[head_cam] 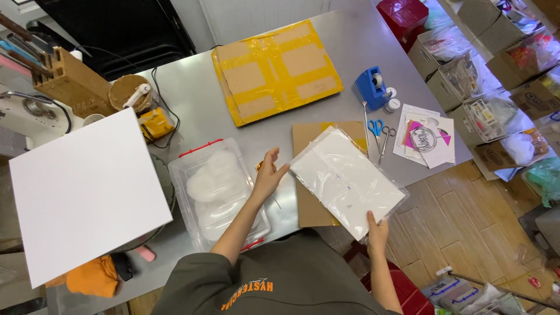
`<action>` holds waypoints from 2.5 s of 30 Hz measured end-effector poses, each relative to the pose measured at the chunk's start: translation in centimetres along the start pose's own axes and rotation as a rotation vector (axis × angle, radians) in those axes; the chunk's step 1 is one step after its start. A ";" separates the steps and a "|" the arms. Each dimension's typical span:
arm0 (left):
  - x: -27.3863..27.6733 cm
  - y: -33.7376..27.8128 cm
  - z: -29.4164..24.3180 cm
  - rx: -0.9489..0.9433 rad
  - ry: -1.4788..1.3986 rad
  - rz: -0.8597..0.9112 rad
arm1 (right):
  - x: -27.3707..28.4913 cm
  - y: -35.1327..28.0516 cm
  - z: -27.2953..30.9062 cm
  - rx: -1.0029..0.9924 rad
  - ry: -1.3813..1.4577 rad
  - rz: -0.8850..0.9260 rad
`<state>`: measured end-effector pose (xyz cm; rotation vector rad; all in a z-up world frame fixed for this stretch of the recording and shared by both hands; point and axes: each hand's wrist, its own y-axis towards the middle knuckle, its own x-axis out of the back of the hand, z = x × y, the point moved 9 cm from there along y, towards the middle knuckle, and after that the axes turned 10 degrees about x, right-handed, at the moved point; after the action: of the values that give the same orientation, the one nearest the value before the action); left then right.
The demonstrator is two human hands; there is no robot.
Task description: Punching circular shapes out of a sheet of white paper using a purple hand-held craft punch.
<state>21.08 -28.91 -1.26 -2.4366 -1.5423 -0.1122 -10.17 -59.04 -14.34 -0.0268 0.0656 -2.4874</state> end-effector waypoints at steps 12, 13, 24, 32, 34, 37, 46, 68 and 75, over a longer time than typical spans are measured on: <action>-8.4 -4.2 11.8 0.463 -0.161 0.044 | -1.1 -0.6 1.3 -0.086 0.258 0.058; -9.0 -5.0 11.1 0.466 -0.163 0.046 | -1.5 -1.2 1.6 -0.088 0.255 0.056; -6.1 -7.8 5.4 0.305 -0.623 -0.109 | -9.3 -7.3 -2.9 -0.240 0.585 0.309; 11.0 -10.7 -0.8 0.085 -0.570 -0.345 | -3.6 -10.6 -17.3 -0.588 0.337 0.380; 12.8 -11.9 -0.6 0.088 -0.614 -0.346 | -5.4 -10.4 -14.3 -0.688 0.484 0.299; 14.1 -12.8 -0.6 0.096 -0.657 -0.372 | -8.3 -7.9 -9.8 -0.609 0.630 0.146; 14.5 -12.8 -2.3 0.055 -0.730 -0.149 | -4.6 -11.1 -2.8 -0.255 0.719 -0.209; 3.8 -26.9 -3.4 0.244 -0.504 0.919 | -12.5 -77.1 -23.8 -0.049 1.175 -1.527; 0.6 -31.0 -4.0 0.231 -0.452 1.054 | -10.2 -85.8 -28.8 0.189 1.241 -1.950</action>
<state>-6.20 -16.88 8.06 -2.8208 -0.1673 0.7903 -55.20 16.40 -38.55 2.6255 0.5001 -3.5723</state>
